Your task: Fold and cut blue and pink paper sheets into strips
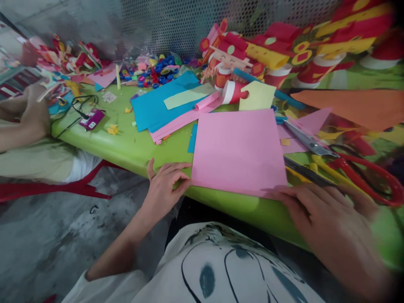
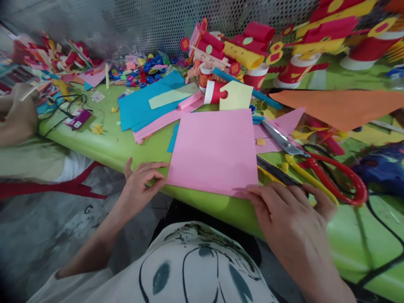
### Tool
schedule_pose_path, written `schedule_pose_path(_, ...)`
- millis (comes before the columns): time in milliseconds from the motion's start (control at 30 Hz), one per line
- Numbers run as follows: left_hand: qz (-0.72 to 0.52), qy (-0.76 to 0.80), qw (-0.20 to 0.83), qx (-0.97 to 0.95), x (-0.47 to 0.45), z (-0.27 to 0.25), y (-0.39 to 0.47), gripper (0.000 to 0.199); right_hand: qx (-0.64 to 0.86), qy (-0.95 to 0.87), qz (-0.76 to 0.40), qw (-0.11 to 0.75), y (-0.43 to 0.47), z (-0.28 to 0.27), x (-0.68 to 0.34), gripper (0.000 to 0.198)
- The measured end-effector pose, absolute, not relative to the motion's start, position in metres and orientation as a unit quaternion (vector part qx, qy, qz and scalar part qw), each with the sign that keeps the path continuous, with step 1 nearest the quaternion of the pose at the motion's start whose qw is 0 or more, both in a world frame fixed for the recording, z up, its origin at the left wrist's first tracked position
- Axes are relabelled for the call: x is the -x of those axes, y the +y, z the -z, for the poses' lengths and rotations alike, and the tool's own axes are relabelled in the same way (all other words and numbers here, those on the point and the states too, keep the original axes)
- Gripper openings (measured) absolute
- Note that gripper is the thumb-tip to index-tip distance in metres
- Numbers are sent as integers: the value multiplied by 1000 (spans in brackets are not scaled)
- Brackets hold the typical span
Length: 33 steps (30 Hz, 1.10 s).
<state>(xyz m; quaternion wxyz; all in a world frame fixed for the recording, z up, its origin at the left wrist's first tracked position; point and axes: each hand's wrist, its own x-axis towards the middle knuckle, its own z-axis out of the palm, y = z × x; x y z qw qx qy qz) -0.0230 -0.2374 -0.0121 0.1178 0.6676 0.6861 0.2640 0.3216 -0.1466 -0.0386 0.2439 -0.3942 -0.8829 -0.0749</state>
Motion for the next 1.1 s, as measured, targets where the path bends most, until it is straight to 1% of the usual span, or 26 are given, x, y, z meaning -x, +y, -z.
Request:
schedule_pose_path(167,-277,683,87,-670,19,15,-238,21,425,-865,139,228,-143,43,-335,37)
schedule_pose_path(267,-288,691,89,-657,17,15,-238,23,427,-869,131,213,-140,44,-338,39)
schedule_pose_path(367,-315,696,70,-641,14,14,-233,4,402,-875,144,229,-138,43,-337,38)
schedule_pose_path(433,-331,683,54,-649,12,14,-229,21,387,-879,150,237,-138,41,-335,36)
schedule_pose_path(467,-337,672,56,-657,12,15,-226,26,383,-879,148,240,-138,40,-334,36)
schedule_pose_path(500,-343,661,66,-664,12,17,-223,24,382,-880,144,242,-139,39,-333,35)
schedule_pose_path(600,-359,644,98,-668,13,22,-217,6,381,-881,125,250,-142,37,-331,33)
schedule_pose_path(900,-372,622,129,-676,13,20,-215,13,397,-876,74,264,-143,42,-338,28)
schedule_pose_path(967,-359,632,134,-673,12,19,-215,11,406,-872,64,266,-144,43,-340,28)
schedule_pose_path(1100,-320,654,137,-672,13,19,-214,13,418,-868,54,262,-144,46,-344,34)
